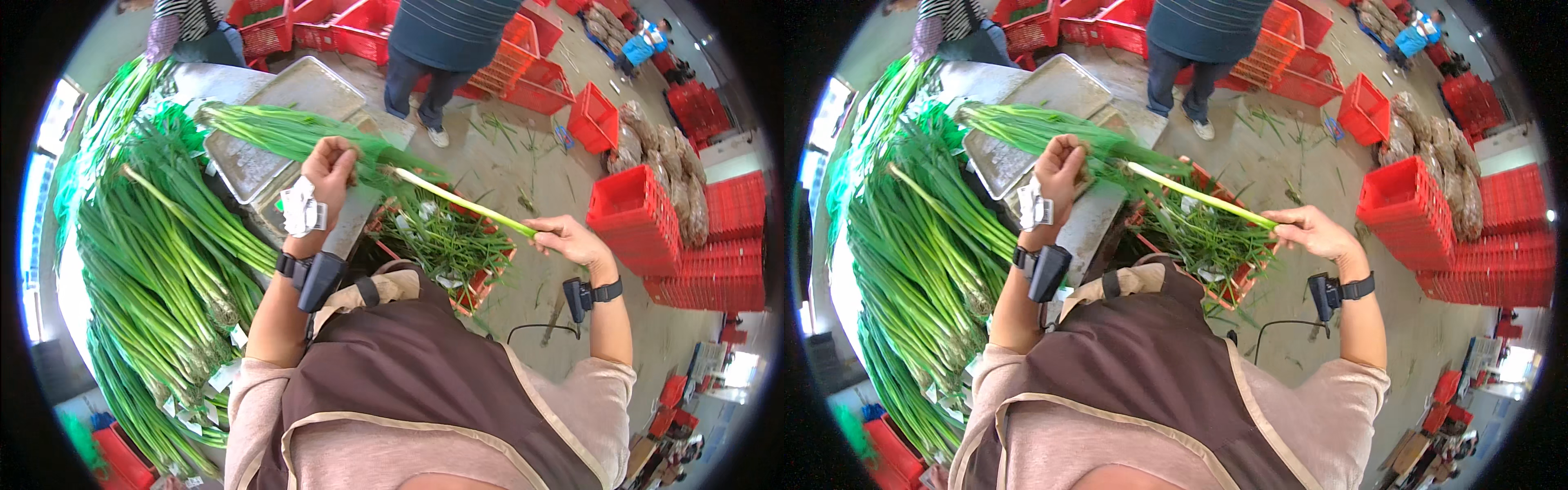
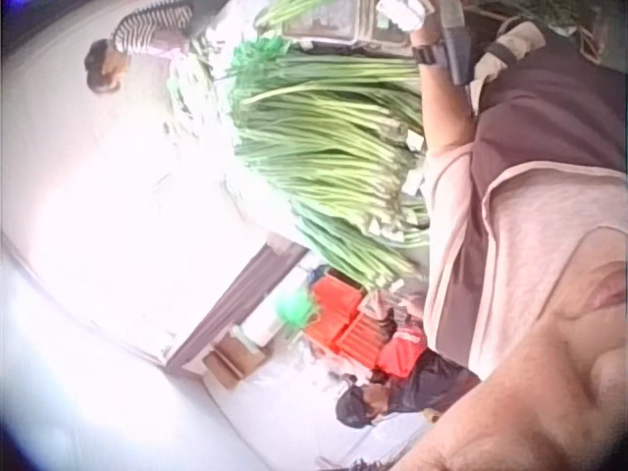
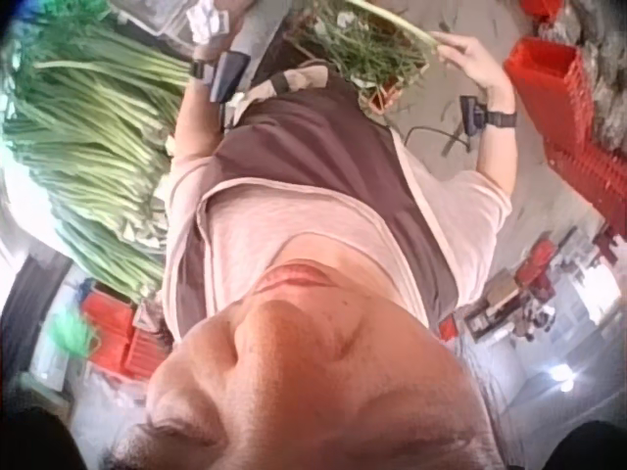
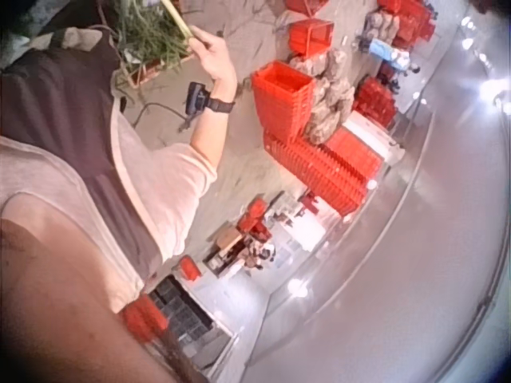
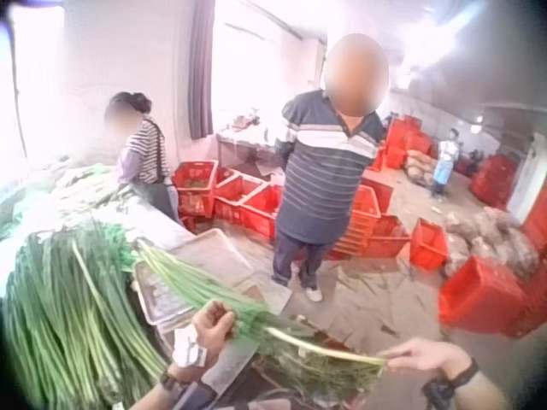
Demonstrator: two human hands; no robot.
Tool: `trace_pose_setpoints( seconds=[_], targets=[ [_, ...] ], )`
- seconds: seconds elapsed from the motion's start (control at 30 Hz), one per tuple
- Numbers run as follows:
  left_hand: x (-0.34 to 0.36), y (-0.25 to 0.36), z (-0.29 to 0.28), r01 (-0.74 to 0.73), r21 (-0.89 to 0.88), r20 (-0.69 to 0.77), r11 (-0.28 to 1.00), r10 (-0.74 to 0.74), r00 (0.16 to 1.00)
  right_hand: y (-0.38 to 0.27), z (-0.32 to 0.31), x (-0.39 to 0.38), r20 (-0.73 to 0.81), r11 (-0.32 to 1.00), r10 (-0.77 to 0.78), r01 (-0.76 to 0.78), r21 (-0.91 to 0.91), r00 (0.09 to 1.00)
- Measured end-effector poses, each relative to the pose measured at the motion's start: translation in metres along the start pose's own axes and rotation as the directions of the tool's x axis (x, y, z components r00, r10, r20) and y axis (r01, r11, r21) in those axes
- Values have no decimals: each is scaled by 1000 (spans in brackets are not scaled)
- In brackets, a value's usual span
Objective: The person repeatedly picks up bundles of green onions, places them on a digital scale, removes them, and returns them to the pile. The process is repeated continuously throughout the clip.
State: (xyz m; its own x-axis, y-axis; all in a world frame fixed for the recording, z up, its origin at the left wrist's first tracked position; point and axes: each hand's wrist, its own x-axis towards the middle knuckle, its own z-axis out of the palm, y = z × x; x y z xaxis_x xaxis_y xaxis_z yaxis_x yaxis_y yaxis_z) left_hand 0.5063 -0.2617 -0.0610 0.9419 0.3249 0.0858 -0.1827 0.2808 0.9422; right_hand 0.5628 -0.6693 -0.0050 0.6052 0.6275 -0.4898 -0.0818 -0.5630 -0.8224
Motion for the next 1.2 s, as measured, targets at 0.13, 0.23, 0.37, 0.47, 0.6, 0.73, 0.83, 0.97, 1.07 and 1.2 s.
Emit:
trace_pose_setpoints(
  seconds=[0.13, 0.23, 0.37, 0.47, 0.6, 0.73, 0.83, 0.97, 1.07, 1.2],
  targets=[
    [-6, 9, 14, -188, 319, 12, 929, 194, 981, -44, 47, 75, 51, 997, -72, 70, 44, 996],
    [-10, 9, 21, -111, 289, 23, 951, 109, 994, -101, 94, 134, 131, 949, -313, 305, 78, 941],
    [-16, 7, 21, -270, 142, -19, 952, 275, 961, -144, 111, 143, 265, 970, -223, 185, 159, 938],
    [-22, 10, 17, -255, 342, -47, 905, 288, 957, -125, 102, 129, 249, 992, -1, -30, 119, 969],
    [-34, 18, 19, -236, 401, 112, 885, 209, 972, -95, 88, 143, 230, 996, -66, 78, -44, 971],
    [-39, 26, 15, -253, 447, -28, 858, 296, 955, -121, 95, 156, 294, 976, -46, 105, -190, 955],
    [-40, 28, 16, -301, 443, 38, 844, 318, 947, -158, 114, 152, 174, 941, 48, 14, -339, 984],
    [-40, 34, 16, -314, 548, 100, 775, 311, 945, -164, 140, 195, 122, 780, -562, 573, -252, 818],
    [-42, 34, 20, -269, 492, -4, 828, 311, 950, -132, 123, 214, 127, 852, -456, 473, -224, 881],
    [-41, 30, 23, -324, 545, 190, 773, 263, 946, -119, 128, 251, 107, 886, -438, 449, -118, 893]
  ],
)
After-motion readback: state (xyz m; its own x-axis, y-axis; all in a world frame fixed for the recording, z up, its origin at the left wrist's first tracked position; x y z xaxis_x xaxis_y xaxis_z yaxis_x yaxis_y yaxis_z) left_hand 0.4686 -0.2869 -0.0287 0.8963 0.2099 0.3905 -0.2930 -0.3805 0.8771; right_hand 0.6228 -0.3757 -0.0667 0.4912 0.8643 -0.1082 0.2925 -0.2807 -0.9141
